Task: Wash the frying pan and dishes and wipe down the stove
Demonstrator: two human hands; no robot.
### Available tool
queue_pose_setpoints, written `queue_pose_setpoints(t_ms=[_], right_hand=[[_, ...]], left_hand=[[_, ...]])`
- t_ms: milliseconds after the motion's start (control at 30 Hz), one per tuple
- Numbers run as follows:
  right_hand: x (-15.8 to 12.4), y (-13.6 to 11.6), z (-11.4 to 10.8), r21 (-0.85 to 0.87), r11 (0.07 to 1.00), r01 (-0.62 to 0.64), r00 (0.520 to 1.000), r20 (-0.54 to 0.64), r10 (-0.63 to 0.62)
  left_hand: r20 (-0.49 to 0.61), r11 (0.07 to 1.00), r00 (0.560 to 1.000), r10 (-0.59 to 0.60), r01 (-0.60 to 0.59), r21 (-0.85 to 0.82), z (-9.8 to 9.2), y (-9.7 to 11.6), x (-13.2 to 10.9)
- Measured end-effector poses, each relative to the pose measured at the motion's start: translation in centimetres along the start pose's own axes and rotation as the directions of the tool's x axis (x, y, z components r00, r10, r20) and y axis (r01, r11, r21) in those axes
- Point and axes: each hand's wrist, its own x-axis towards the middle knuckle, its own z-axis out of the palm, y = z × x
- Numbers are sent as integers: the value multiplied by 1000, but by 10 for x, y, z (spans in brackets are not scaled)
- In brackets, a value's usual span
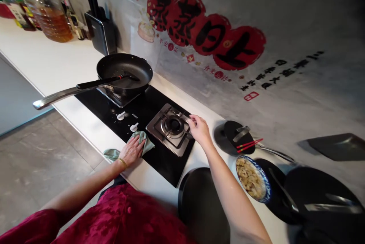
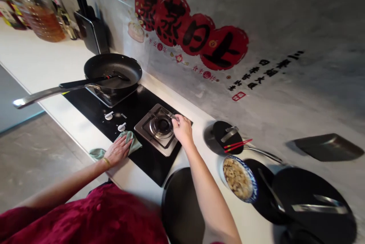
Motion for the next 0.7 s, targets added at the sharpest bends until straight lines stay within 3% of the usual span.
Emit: queue_pose_setpoints(t_ms=[100,200,333,433,533,700], right_hand=[[-36,3,-27,39,999,-3,999,-36,5],[-64,-1,-39,65,997,32,998,-57,-28],[-90,-5,-47,82,993,87,994,-75,-81],[-108,-2,-52,69,991,111,989,-102,-103],[-127,1,-57,58,994,92,988,-129,-84],[-158,-7,-54,92,993,-74,993,-88,82]], left_hand=[[23,999,999,42,-41,-20,5,18,8],[62,983,983,176,-172,-60,6,35,4],[101,946,943,317,-307,-100,-5,30,-7],[100,959,955,281,-274,-78,-22,0,-14],[73,976,973,219,-216,-41,-36,-44,-18],[-4,989,989,149,-149,-20,-48,-122,-17]])
